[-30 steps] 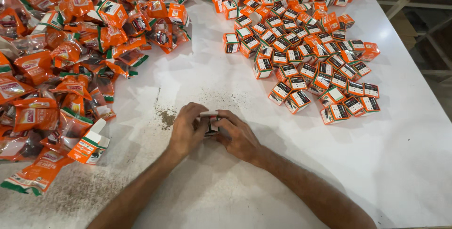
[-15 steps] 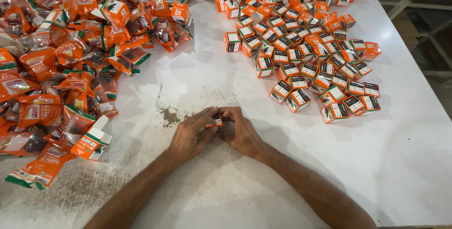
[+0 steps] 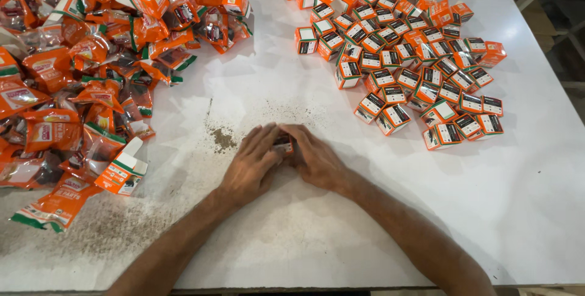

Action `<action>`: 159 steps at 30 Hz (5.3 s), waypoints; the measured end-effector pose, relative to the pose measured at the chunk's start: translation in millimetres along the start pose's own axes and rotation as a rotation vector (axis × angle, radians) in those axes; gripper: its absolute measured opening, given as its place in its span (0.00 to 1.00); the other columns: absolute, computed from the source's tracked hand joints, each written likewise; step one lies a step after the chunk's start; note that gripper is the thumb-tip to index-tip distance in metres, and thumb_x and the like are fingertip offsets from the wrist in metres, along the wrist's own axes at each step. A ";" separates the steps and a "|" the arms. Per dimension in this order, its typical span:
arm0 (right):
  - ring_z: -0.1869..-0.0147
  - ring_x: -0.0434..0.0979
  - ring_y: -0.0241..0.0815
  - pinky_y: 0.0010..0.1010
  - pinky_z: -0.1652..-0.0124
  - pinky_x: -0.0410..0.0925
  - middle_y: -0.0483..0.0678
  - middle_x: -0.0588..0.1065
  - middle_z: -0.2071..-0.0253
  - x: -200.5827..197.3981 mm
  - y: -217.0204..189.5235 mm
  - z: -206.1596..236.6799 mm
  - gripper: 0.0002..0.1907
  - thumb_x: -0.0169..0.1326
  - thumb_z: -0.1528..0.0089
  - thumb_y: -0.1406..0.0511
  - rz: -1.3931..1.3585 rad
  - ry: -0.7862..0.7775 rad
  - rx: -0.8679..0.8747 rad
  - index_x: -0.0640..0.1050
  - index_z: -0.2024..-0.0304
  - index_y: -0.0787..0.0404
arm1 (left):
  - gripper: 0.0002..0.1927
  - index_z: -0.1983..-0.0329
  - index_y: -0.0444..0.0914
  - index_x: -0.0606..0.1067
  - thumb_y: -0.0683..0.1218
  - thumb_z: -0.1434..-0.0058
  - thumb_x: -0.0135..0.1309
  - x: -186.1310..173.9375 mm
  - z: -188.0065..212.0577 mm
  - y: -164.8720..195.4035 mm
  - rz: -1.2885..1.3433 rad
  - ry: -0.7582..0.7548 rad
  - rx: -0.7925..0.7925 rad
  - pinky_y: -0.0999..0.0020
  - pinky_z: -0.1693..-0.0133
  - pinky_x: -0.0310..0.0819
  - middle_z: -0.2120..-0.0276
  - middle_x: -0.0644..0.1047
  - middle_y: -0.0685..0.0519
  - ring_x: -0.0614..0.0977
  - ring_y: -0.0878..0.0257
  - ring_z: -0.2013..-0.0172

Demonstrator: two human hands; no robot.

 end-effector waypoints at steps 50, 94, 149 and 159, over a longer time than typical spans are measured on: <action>0.46 0.82 0.43 0.34 0.49 0.75 0.53 0.80 0.49 -15.2 23.1 -15.0 0.30 0.63 0.38 0.65 -0.293 0.020 0.175 0.66 0.38 0.68 | 0.26 0.46 0.28 0.68 0.41 0.47 0.61 -42.4 -12.5 -172.2 -0.691 -0.264 -0.533 0.54 0.65 0.81 0.49 0.70 0.29 0.79 0.39 0.56; 0.44 0.80 0.56 0.42 0.48 0.73 0.58 0.79 0.47 -12.1 30.5 -1.6 0.40 0.69 0.46 0.65 -0.181 0.068 0.166 0.64 0.37 0.65 | 0.08 0.62 0.31 0.72 0.42 0.38 0.52 54.1 -45.0 -30.8 0.576 0.087 -1.029 0.62 0.78 0.81 0.71 0.80 0.46 0.85 0.59 0.76; 0.35 0.75 0.62 0.46 0.43 0.72 0.62 0.73 0.38 -9.6 13.6 -4.3 0.41 0.64 0.45 0.73 0.046 0.032 -0.084 0.61 0.33 0.61 | 0.15 0.51 0.39 0.74 0.41 0.41 0.60 26.8 -6.8 -11.3 0.001 -0.155 -0.015 0.45 0.26 0.58 0.30 0.66 0.45 0.63 0.46 0.26; 0.24 0.52 0.71 0.60 0.30 0.51 0.67 0.51 0.27 -21.2 -0.5 -6.3 0.47 0.68 0.41 0.62 0.441 0.371 -0.221 0.55 0.28 0.66 | 0.35 0.32 0.33 0.67 0.46 0.42 0.60 -118.7 94.4 -17.2 -0.936 -0.056 -0.777 0.38 0.40 0.55 0.33 0.65 0.34 0.67 0.41 0.36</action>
Point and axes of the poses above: each hand's wrist, its own z-axis away from the middle knuckle, its own x-axis out of the palm, y = z × x, the point moved 3 cm from there along -z, towards the middle knuckle
